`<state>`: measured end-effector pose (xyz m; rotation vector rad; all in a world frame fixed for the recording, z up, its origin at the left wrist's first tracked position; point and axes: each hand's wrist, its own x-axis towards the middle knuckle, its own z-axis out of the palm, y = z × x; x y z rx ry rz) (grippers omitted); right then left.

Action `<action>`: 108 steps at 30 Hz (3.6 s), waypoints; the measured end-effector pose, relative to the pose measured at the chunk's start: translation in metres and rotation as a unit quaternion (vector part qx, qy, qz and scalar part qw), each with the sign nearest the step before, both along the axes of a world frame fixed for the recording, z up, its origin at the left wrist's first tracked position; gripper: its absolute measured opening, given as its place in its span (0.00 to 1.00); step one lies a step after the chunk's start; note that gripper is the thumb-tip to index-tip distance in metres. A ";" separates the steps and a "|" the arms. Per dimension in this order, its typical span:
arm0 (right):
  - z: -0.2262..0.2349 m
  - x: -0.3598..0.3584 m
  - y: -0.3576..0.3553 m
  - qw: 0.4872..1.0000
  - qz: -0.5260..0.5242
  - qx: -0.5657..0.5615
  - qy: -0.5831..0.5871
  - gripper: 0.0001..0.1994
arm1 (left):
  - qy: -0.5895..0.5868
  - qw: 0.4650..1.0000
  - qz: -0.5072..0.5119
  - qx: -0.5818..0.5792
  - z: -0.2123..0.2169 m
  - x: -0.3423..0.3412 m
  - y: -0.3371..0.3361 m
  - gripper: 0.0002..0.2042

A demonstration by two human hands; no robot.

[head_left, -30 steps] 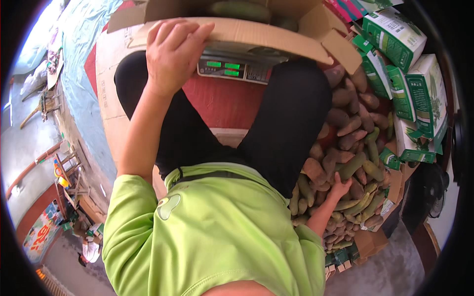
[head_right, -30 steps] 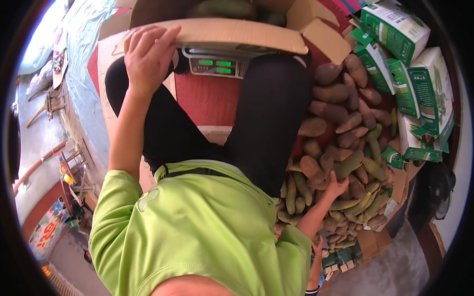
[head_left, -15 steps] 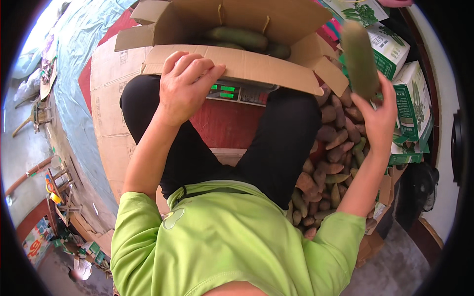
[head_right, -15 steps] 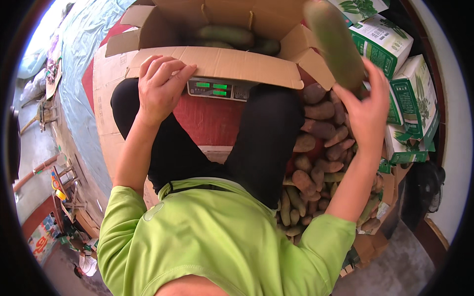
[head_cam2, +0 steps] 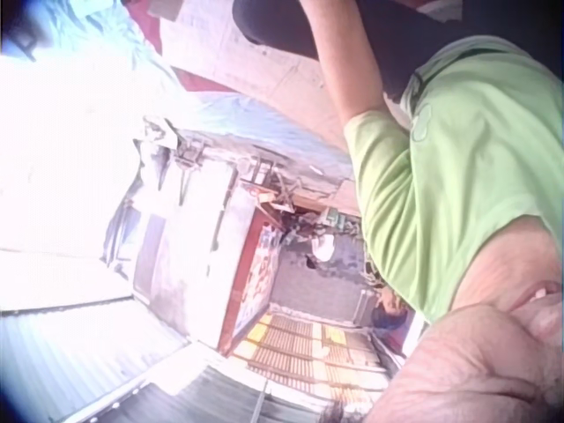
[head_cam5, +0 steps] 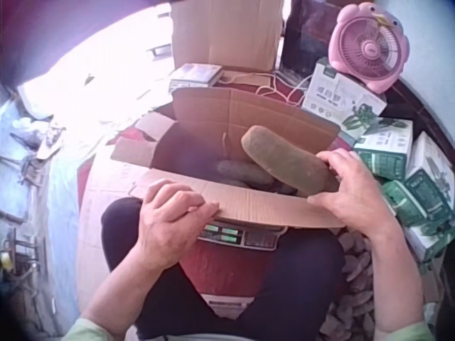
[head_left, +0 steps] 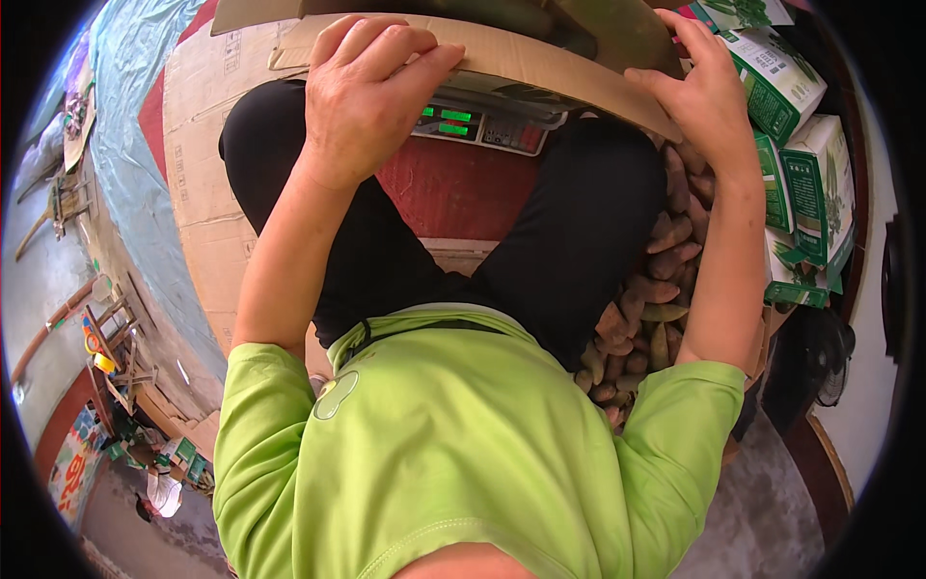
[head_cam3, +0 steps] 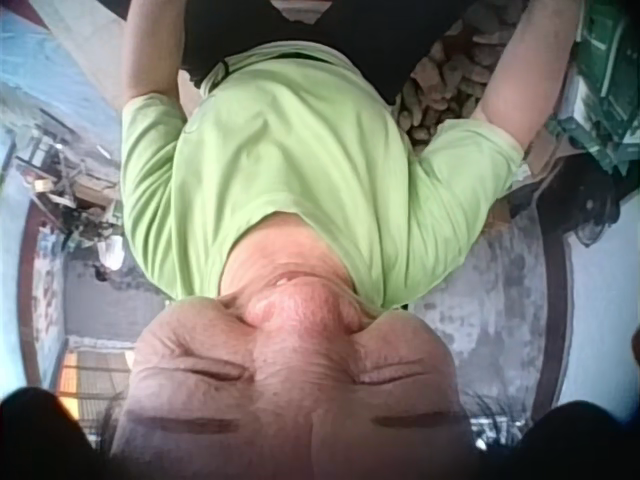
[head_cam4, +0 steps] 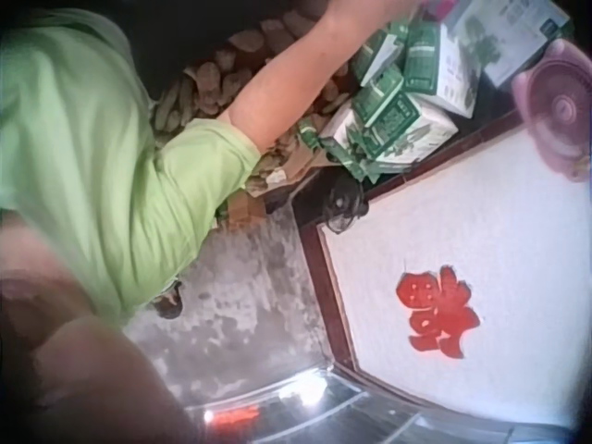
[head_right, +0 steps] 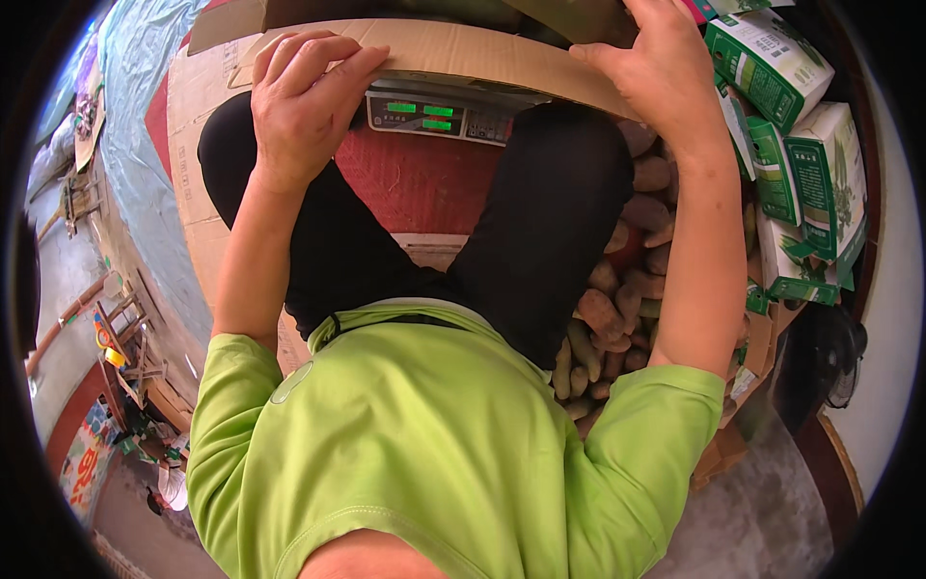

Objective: Sorting vegetables from a large pile on the floor into cardboard boxes on a digital scale.

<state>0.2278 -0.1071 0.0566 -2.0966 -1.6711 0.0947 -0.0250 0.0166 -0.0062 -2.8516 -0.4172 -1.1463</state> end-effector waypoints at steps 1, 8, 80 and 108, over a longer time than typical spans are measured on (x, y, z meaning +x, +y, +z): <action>-0.010 0.011 0.001 0.999 0.005 -0.019 0.025 0.26 | -0.004 1.000 -0.004 0.000 0.001 0.001 0.000 0.10; -0.035 -0.002 0.053 0.997 0.056 -0.047 -0.031 0.28 | -0.009 1.000 0.015 -0.013 0.004 0.004 -0.002 0.10; 0.040 -0.367 0.246 0.914 0.360 0.136 -0.133 0.08 | 0.120 0.879 0.456 -0.064 0.108 -0.441 0.003 0.05; -0.022 -0.062 0.114 0.913 0.063 0.116 0.385 0.09 | 0.131 0.941 0.285 -0.128 0.044 -0.309 0.045 0.07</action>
